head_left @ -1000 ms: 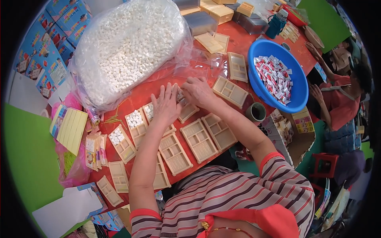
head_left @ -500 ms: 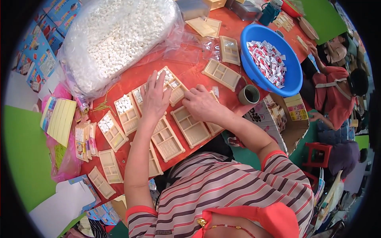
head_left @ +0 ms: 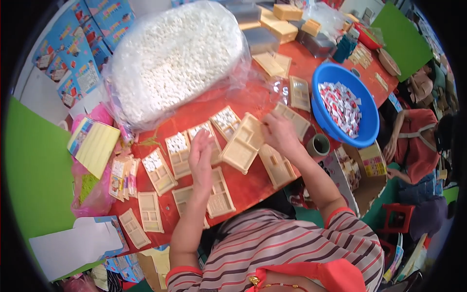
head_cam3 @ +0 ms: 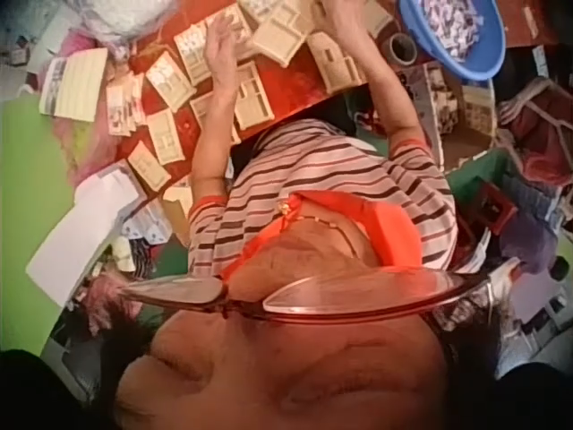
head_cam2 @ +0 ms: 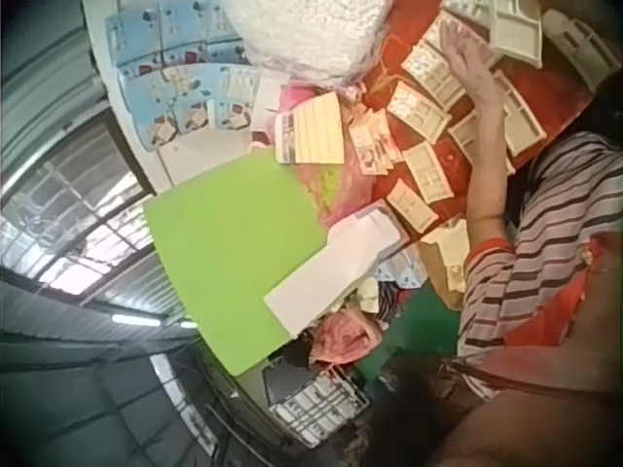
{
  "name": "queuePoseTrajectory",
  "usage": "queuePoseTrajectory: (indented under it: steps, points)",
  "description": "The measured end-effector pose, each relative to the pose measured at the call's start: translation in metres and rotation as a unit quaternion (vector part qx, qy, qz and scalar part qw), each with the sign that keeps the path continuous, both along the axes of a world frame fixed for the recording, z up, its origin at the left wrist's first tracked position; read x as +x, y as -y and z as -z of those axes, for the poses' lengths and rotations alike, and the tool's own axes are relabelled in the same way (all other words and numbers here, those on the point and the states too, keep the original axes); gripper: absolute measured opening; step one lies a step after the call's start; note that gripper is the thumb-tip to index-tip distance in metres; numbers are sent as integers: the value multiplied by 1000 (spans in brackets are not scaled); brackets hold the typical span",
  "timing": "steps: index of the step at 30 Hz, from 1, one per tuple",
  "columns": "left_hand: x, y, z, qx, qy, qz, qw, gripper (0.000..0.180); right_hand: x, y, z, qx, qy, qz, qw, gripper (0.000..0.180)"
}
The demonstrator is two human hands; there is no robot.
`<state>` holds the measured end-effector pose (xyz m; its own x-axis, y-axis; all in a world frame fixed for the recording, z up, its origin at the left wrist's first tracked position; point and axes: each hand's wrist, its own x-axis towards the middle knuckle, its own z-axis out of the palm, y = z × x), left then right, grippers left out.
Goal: Packing small white cubes into partitioned plastic trays on a workbench.
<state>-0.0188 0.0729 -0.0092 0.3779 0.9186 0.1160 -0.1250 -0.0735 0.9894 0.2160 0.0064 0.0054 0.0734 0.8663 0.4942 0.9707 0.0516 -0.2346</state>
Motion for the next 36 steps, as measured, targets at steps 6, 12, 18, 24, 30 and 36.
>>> queuePoseTrajectory:
  steps: [6,12,18,24,30,36]
  points:
    - [29,9,-3,-32,-70,51,996,50,1,-47,16,19,-454,67,888,13]
    - [56,-28,-23,-40,154,-100,982,31,-75,-93,18,-10,-504,-18,864,18]
    - [8,-103,-35,-20,192,-179,965,31,-70,-143,7,-25,-420,-124,899,19]
    - [-46,-123,-31,-67,133,-150,977,45,-63,-239,-21,20,-136,-148,979,25]
    - [-57,-136,-17,-141,37,-31,989,57,-87,-329,-18,-86,112,-216,966,57]
    - [-38,-172,-25,-202,35,-14,979,59,-93,-381,1,-114,95,-246,958,48]
